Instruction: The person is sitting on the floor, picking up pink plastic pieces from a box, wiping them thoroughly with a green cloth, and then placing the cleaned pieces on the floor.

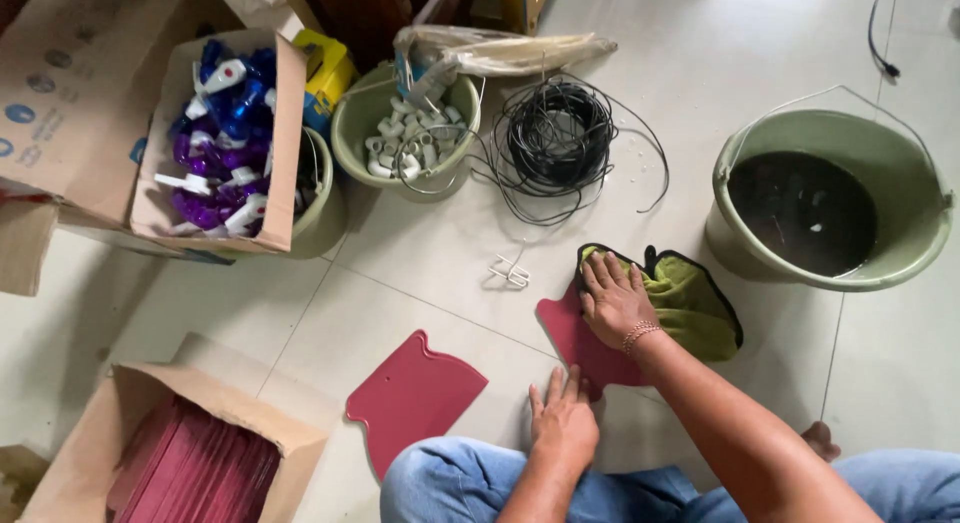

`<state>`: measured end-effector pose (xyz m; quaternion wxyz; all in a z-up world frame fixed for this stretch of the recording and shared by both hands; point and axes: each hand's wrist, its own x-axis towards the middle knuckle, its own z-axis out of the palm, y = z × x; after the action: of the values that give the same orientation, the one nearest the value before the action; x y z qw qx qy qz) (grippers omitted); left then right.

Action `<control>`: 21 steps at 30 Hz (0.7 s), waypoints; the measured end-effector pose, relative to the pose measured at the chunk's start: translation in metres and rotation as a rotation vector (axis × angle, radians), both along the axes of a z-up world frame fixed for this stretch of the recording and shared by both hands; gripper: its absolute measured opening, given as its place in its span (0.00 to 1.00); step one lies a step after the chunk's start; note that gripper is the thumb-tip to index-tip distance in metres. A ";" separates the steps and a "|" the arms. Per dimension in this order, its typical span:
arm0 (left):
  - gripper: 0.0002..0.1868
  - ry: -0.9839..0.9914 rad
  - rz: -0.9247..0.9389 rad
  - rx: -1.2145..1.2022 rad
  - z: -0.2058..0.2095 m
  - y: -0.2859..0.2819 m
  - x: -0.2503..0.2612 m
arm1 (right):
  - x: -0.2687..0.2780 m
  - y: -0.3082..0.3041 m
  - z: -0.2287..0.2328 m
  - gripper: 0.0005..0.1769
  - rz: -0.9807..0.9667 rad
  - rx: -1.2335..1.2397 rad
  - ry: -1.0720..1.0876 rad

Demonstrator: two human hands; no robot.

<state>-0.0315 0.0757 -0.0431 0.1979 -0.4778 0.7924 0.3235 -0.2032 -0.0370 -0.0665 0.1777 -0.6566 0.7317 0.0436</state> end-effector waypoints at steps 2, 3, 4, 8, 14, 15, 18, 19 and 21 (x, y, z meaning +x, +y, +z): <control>0.36 -0.036 -0.008 0.043 0.016 0.000 0.000 | 0.004 0.023 0.001 0.38 0.081 -0.004 -0.001; 0.36 -0.069 -0.029 0.073 0.024 -0.005 -0.002 | 0.004 0.031 0.004 0.38 0.150 -0.022 0.002; 0.36 -0.066 -0.037 0.062 0.034 -0.009 -0.002 | 0.003 0.048 -0.005 0.38 0.141 -0.032 0.006; 0.38 -0.121 -0.064 0.096 0.042 -0.009 0.003 | -0.008 0.107 -0.008 0.36 0.244 -0.012 -0.011; 0.40 -0.087 -0.062 0.082 0.035 -0.010 -0.001 | -0.004 0.115 -0.024 0.36 -0.072 -0.030 0.096; 0.42 -0.113 -0.088 0.069 0.030 -0.006 -0.001 | 0.010 0.121 -0.036 0.36 -0.068 -0.172 0.163; 0.47 -0.120 -0.088 0.057 0.042 -0.007 0.001 | 0.022 0.137 -0.033 0.36 0.216 -0.182 -0.035; 0.47 -0.124 -0.090 0.063 0.048 -0.005 0.002 | 0.013 0.139 -0.027 0.36 0.213 -0.177 -0.039; 0.38 -0.214 -0.107 0.066 0.062 -0.004 -0.001 | -0.011 0.140 -0.014 0.36 0.126 0.035 0.012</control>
<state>-0.0321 0.0716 0.0192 0.3138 -0.4598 0.7801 0.2856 -0.2141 0.1035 -0.0804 0.1818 -0.6978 0.6892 0.0712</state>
